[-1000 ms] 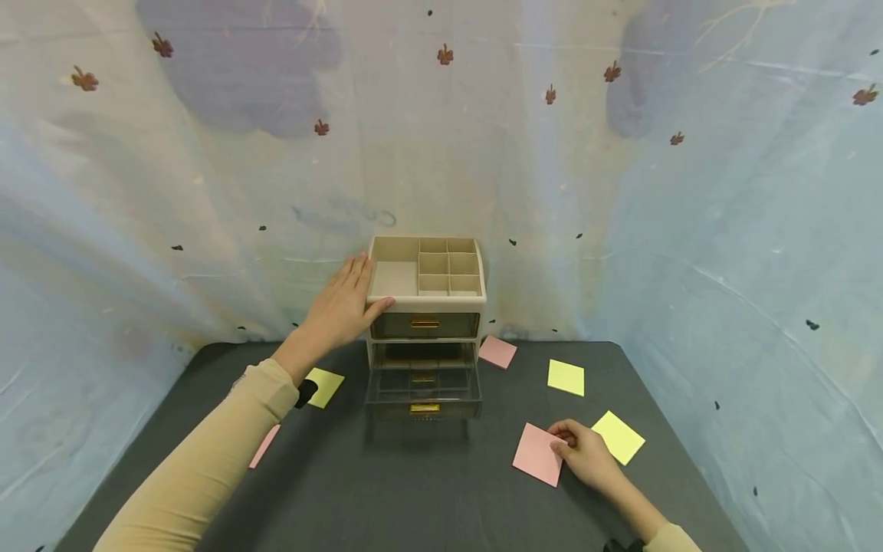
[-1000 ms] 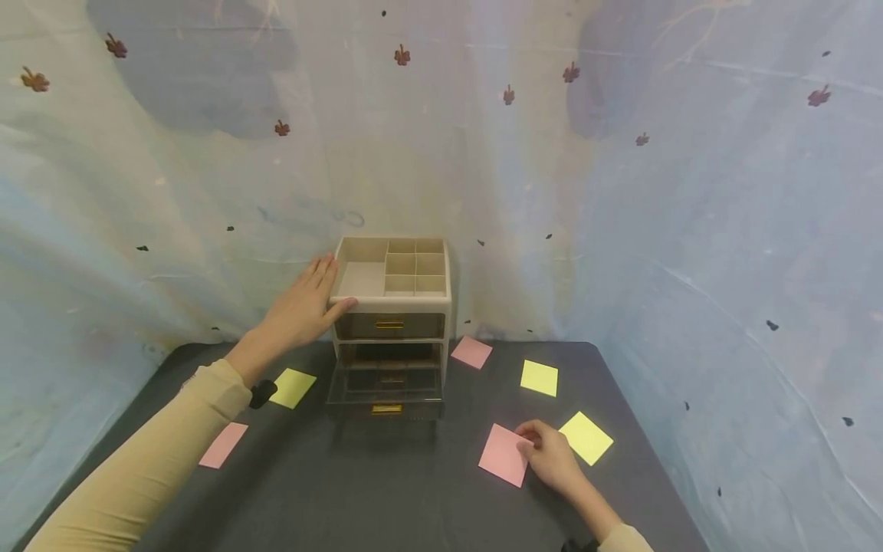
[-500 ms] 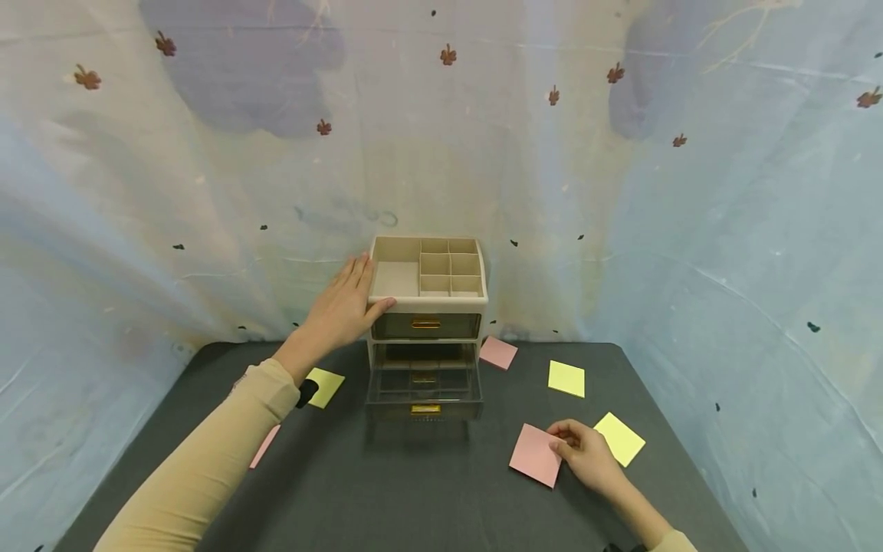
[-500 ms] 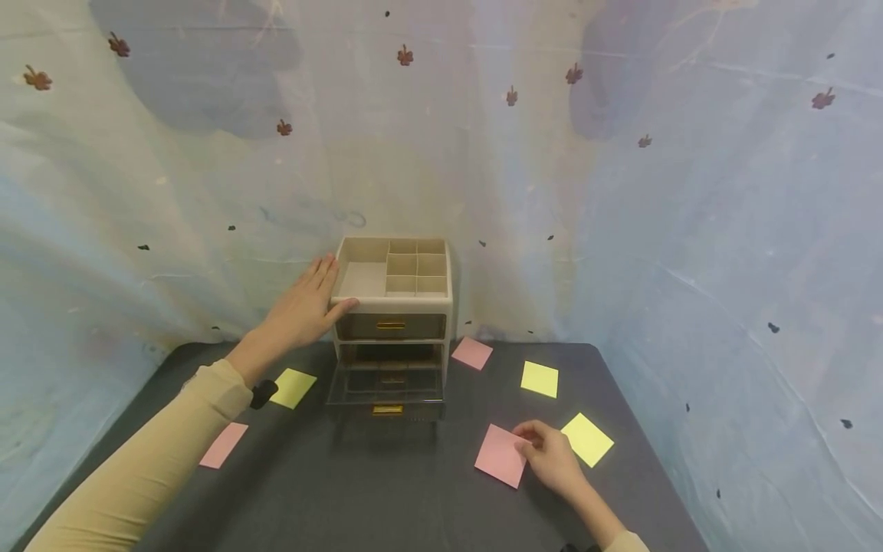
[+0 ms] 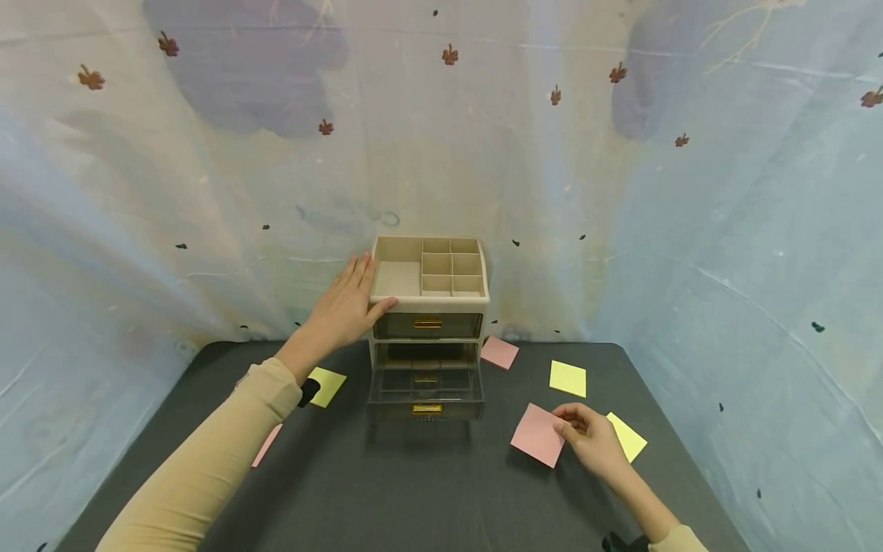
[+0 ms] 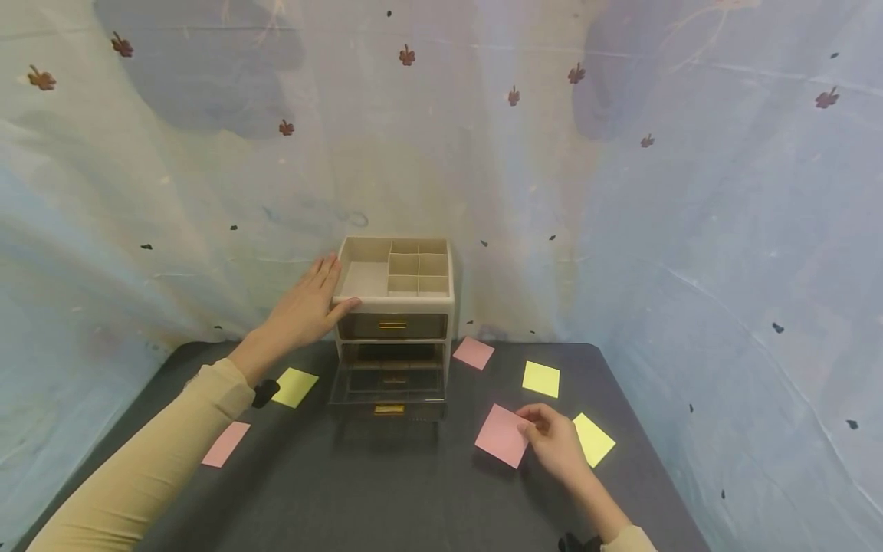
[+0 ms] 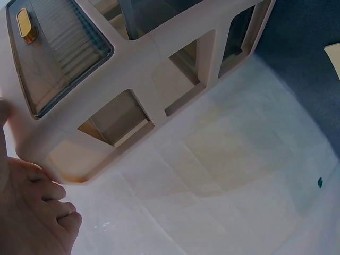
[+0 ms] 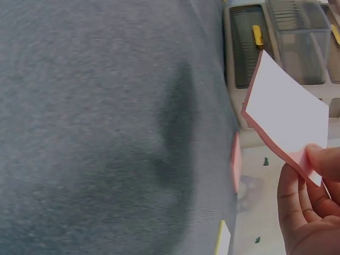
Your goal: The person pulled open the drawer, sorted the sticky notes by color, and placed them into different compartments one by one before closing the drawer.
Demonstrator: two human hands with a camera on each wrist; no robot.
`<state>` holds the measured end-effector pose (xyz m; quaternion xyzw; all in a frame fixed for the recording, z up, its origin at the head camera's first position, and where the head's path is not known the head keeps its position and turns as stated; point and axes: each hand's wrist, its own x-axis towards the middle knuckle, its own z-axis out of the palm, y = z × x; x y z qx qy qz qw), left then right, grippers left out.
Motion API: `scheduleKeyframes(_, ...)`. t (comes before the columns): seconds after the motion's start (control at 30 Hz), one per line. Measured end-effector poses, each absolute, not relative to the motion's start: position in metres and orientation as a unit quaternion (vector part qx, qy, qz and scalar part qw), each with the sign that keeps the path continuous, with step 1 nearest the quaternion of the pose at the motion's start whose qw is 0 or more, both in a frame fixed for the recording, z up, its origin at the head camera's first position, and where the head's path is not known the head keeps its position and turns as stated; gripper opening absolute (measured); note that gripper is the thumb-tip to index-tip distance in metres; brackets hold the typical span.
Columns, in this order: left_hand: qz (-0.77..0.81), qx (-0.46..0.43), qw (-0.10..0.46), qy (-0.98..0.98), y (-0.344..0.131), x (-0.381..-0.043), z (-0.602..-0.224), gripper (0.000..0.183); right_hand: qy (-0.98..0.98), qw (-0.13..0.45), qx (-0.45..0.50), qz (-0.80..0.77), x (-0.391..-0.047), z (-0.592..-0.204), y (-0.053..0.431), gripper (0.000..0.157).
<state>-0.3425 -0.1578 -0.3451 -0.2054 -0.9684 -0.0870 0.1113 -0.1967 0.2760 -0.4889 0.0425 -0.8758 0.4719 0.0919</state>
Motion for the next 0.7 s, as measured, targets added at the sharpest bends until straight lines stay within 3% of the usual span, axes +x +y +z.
scheduleKeyframes(0.7,-0.081,-0.2,0.112,-0.97,-0.155,-0.341,-0.343,0.094,-0.85,0.154,0.1,0.494,-0.209,-0.446,0.269,0.014)
